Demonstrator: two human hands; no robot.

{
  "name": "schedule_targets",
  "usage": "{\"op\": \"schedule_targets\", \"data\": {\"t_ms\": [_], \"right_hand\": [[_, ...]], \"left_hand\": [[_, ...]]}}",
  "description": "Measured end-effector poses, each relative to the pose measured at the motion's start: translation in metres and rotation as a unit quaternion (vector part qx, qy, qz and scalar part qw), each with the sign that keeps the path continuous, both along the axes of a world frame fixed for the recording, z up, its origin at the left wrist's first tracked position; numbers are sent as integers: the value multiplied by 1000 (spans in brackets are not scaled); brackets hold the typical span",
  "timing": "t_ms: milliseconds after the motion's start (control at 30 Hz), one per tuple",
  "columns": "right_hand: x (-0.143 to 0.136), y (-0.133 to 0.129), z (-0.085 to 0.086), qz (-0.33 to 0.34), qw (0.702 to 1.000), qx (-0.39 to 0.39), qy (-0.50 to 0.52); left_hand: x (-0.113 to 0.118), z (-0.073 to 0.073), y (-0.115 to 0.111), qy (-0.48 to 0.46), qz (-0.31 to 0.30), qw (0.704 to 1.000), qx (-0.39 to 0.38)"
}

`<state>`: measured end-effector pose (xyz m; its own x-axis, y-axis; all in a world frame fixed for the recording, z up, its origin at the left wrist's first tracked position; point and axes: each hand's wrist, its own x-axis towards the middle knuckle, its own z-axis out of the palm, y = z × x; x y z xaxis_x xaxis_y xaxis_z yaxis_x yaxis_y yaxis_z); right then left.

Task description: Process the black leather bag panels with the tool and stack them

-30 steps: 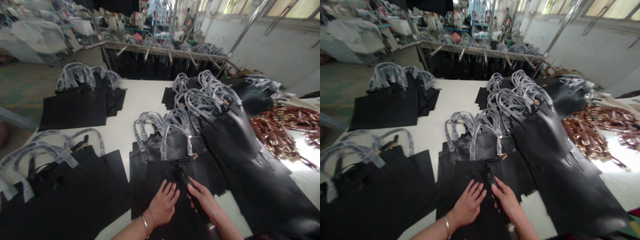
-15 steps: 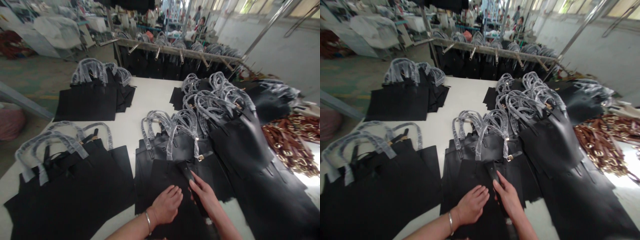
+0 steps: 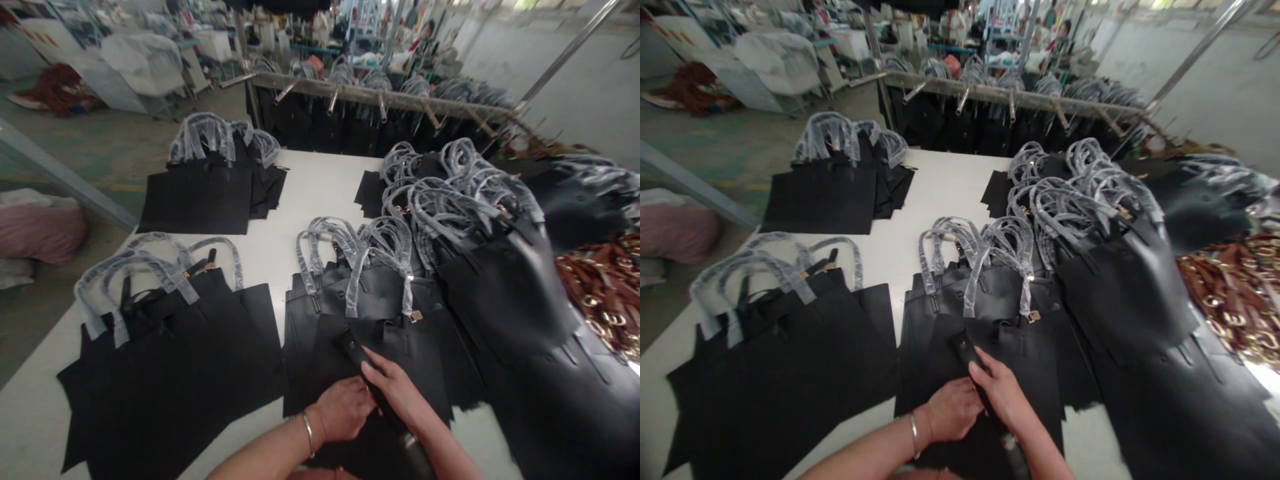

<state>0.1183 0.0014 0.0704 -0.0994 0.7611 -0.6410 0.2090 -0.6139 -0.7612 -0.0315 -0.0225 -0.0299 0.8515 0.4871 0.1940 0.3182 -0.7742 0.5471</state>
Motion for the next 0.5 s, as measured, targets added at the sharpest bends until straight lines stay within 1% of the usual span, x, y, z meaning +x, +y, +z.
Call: {"op": "schedule_targets", "data": {"t_ms": [167, 233, 267, 333, 400, 467, 500], "right_hand": [[16, -17, -4, 40, 998, -44, -22], [15, -14, -6, 44, 998, -41, -33], [11, -10, -6, 40, 998, -28, -38], [3, 2, -3, 10, 998, 22, -49], [-4, 12, 5, -38, 996, 66, -48], [-5, 15, 15, -69, 995, 64, -30], [-3, 14, 20, -73, 996, 44, -19]], "left_hand": [[-2, 2, 1, -2, 15, 1000, -11], [-1, 2, 2, -1, 16, 1000, -9], [-1, 2, 2, 5, 16, 1000, -9], [-1, 4, 2, 20, 15, 1000, -12], [-2, 6, 1, 19, 9, 1000, -19], [-6, 8, -1, -13, 4, 1000, -22], [-8, 8, -1, -38, 22, 999, -22]]}}
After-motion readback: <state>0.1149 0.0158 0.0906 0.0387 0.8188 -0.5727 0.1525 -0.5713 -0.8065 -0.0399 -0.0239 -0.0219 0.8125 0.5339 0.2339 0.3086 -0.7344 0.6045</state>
